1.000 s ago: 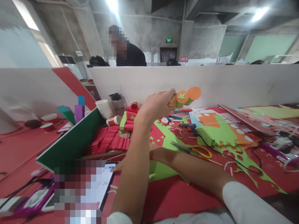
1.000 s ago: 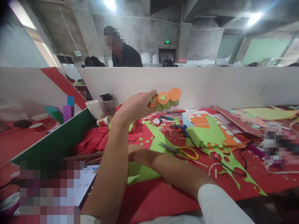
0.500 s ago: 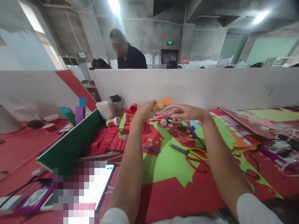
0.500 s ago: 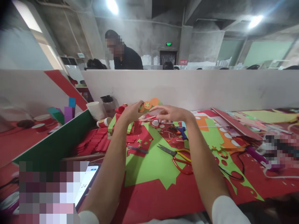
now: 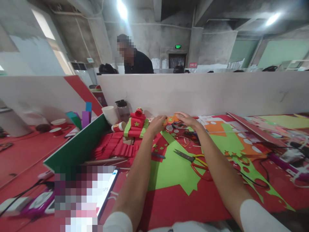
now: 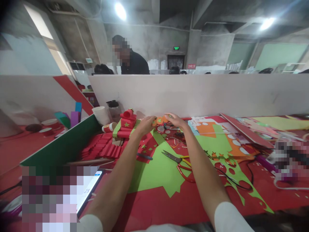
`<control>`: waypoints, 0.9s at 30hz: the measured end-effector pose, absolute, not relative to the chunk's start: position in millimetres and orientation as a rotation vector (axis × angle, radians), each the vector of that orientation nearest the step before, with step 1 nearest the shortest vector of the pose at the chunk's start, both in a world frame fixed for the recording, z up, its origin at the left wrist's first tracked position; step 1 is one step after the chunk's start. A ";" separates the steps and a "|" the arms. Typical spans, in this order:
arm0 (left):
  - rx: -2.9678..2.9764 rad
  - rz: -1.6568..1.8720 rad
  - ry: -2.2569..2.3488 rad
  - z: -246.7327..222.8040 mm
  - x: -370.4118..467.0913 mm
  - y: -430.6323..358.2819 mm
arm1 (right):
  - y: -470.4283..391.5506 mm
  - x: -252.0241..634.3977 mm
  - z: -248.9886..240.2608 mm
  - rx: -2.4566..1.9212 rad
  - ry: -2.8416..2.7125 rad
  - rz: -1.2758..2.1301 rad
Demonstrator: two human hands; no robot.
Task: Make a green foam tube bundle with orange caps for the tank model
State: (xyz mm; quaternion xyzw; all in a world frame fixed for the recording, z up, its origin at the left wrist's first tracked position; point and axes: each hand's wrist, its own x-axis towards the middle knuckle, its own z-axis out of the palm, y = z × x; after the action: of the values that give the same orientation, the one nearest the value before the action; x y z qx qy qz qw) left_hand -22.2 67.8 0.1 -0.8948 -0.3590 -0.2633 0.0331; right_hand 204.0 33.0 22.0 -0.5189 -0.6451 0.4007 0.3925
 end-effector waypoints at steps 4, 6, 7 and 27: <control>-2.980 -0.729 -1.053 -6.0 -36.5 71.3 | 38.9 210.6 7.3 -1.228 -1.558 1.144; -3.058 -0.650 -1.154 -5.1 -46.1 70.3 | 39.6 214.0 2.4 -1.199 -1.536 1.183; -3.088 -0.611 -1.227 -4.1 -50.3 69.2 | 39.7 215.3 0.6 -1.194 -1.526 1.194; -3.111 -0.125 -1.619 12.0 -71.4 59.9 | 45.7 225.8 -0.9 -1.393 -1.980 1.260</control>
State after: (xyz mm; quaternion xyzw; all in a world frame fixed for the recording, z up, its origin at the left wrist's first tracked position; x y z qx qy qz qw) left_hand -71.4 59.9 12.0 -0.8716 -0.4536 -0.0351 -0.1828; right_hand 225.8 45.7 -0.9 -0.4997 -0.7100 0.4520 0.2047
